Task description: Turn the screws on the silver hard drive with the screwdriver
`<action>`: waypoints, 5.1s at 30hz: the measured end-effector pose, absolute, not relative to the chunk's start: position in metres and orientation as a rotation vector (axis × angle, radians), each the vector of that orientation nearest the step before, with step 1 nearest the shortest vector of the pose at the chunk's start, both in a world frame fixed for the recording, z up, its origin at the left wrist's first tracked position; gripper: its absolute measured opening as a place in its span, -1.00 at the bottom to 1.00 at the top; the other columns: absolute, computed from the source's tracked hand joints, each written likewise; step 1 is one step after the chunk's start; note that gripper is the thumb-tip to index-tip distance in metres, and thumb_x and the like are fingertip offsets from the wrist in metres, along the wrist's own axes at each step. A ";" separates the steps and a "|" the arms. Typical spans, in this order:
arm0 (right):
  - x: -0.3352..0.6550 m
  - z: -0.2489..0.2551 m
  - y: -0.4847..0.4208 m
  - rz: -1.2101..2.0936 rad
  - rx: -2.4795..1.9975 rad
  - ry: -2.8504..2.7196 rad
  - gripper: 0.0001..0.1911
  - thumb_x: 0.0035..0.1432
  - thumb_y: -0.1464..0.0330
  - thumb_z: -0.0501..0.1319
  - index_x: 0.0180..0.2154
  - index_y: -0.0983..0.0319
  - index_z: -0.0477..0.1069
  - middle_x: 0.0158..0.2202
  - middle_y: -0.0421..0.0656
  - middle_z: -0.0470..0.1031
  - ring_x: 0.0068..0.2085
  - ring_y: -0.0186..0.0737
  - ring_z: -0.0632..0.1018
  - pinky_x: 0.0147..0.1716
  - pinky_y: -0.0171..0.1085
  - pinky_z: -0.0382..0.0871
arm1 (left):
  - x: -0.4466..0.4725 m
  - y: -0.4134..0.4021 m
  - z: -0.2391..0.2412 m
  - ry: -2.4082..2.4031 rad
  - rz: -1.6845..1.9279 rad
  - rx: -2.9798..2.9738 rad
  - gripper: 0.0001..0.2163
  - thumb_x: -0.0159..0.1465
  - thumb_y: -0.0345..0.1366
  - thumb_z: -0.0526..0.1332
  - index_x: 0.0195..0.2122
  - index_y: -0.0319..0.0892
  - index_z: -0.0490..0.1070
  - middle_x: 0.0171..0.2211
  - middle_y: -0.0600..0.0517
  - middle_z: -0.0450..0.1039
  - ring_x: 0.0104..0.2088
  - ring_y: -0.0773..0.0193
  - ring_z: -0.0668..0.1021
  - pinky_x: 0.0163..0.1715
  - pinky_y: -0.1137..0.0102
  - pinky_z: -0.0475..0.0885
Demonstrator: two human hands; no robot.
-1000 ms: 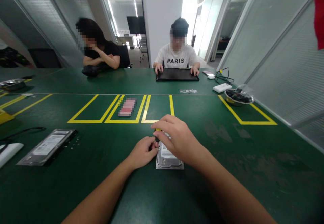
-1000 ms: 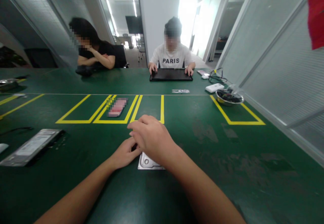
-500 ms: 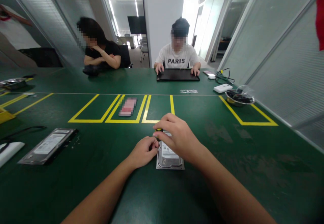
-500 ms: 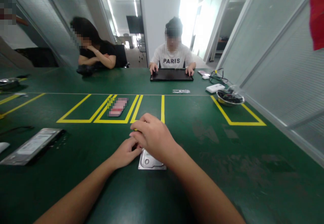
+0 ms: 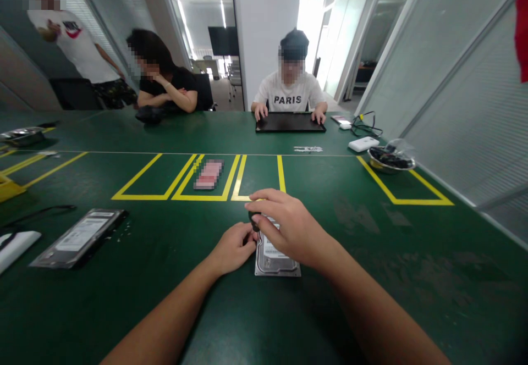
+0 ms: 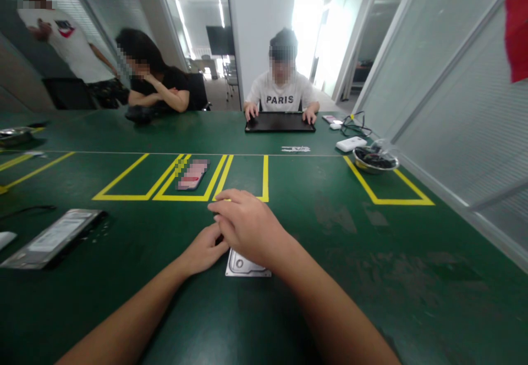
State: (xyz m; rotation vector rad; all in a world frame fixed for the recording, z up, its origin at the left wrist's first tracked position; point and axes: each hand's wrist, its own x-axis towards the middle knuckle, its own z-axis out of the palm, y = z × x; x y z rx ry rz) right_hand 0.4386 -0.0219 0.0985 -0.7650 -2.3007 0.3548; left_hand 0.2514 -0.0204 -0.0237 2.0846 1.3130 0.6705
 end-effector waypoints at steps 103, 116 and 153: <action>0.439 0.099 -0.028 0.306 -0.858 -2.330 -0.85 0.28 0.40 0.14 -0.21 0.27 0.48 -0.21 -0.07 0.40 -0.16 -0.20 0.40 -0.13 -0.21 0.32 | 0.252 -0.021 -0.023 1.366 0.646 2.025 -0.90 0.18 -0.36 0.15 -0.32 -0.20 0.45 -0.39 0.02 0.48 -0.30 0.18 0.47 -0.27 0.37 0.37; 0.440 0.102 -0.030 0.329 -0.863 -2.348 -0.84 0.27 0.42 0.13 -0.17 0.27 0.45 -0.18 -0.07 0.40 -0.14 -0.20 0.41 -0.13 -0.22 0.32 | 0.253 -0.022 -0.022 1.359 0.635 2.019 -0.90 0.20 -0.34 0.16 -0.34 -0.20 0.44 -0.40 0.03 0.47 -0.31 0.19 0.47 -0.31 0.40 0.35; 0.438 0.104 -0.030 0.287 -0.853 -2.331 -0.80 0.25 0.34 0.20 -0.17 0.29 0.53 -0.17 -0.04 0.46 -0.15 -0.16 0.44 -0.13 -0.19 0.34 | 0.252 -0.023 -0.021 1.367 0.669 2.041 -0.89 0.19 -0.33 0.16 -0.30 -0.21 0.44 -0.34 0.00 0.49 -0.24 0.16 0.50 -0.24 0.37 0.38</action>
